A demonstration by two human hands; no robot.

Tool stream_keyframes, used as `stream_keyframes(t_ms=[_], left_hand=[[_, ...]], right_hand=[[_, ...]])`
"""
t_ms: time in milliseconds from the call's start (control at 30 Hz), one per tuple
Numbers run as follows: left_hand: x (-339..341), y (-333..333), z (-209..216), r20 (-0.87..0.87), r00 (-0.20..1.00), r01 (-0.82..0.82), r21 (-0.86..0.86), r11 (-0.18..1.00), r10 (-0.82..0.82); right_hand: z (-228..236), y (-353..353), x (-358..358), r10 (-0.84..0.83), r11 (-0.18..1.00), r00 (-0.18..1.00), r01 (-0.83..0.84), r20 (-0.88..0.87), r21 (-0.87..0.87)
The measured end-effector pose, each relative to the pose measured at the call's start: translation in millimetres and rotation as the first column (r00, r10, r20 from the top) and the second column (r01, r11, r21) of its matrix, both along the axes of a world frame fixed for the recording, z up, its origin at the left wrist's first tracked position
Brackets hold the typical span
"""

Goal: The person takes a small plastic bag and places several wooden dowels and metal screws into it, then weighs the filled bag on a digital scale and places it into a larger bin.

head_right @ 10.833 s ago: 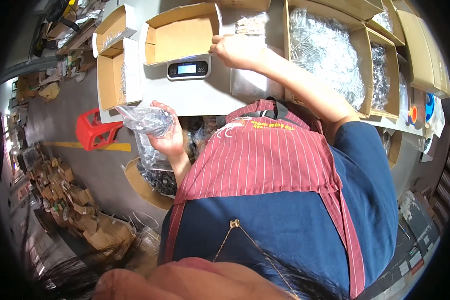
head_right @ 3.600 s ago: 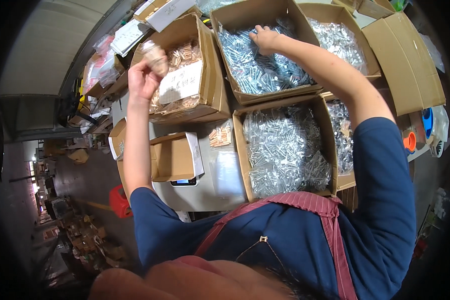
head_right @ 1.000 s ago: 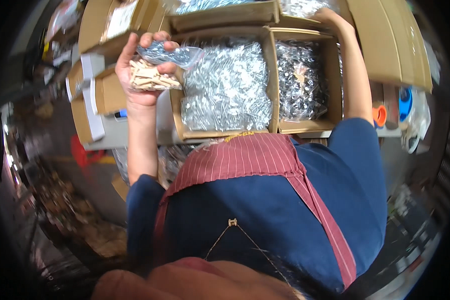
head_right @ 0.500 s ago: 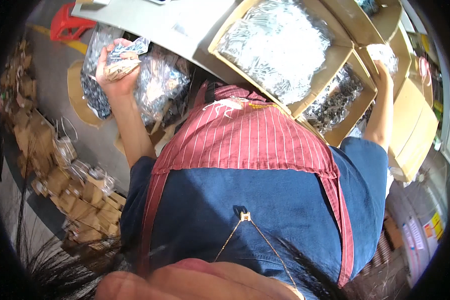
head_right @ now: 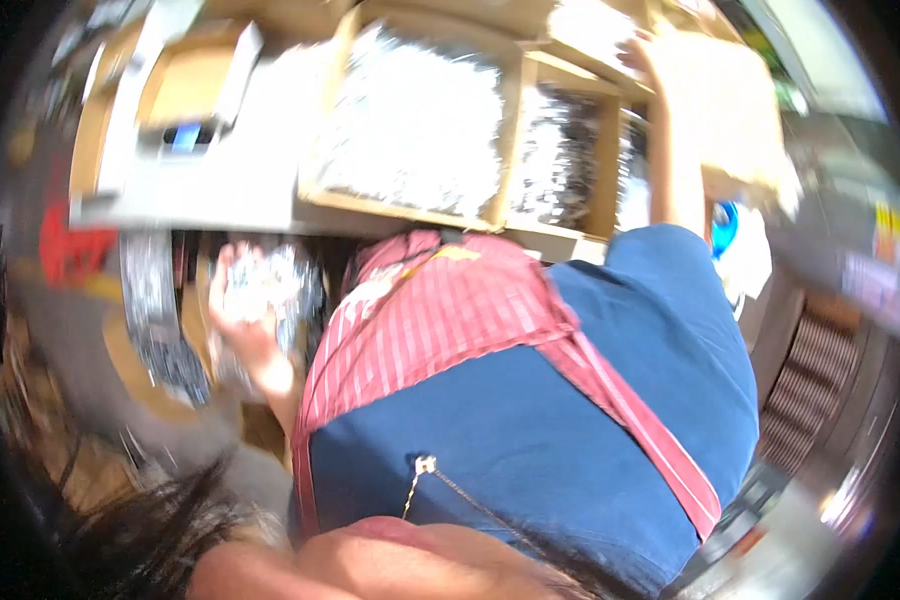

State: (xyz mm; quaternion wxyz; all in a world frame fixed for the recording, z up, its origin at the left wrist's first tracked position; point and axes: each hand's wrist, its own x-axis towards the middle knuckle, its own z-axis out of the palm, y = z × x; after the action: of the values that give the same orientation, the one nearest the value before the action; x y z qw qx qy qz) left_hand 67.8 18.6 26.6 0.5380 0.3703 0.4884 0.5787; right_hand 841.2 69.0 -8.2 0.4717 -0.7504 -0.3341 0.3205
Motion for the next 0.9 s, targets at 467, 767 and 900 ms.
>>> stream_keyframes(t_ms=[467,767,900], left_hand=[[184,55,117,0.308,0.539,0.841,-0.158,0.517,-0.784],[267,47,127,0.315,0.376,0.925,-0.176,0.335,-0.872],[275,56,115,0.315,0.539,0.837,-0.298,0.458,-0.781]], right_hand=[[176,-90,-294,0.321,0.928,0.913,-0.25,-0.253,0.275],[176,-136,-325,0.486,0.872,0.793,-0.413,-0.368,0.261],[148,-163,-301,0.31,0.944,0.922,-0.269,-0.232,0.19]])
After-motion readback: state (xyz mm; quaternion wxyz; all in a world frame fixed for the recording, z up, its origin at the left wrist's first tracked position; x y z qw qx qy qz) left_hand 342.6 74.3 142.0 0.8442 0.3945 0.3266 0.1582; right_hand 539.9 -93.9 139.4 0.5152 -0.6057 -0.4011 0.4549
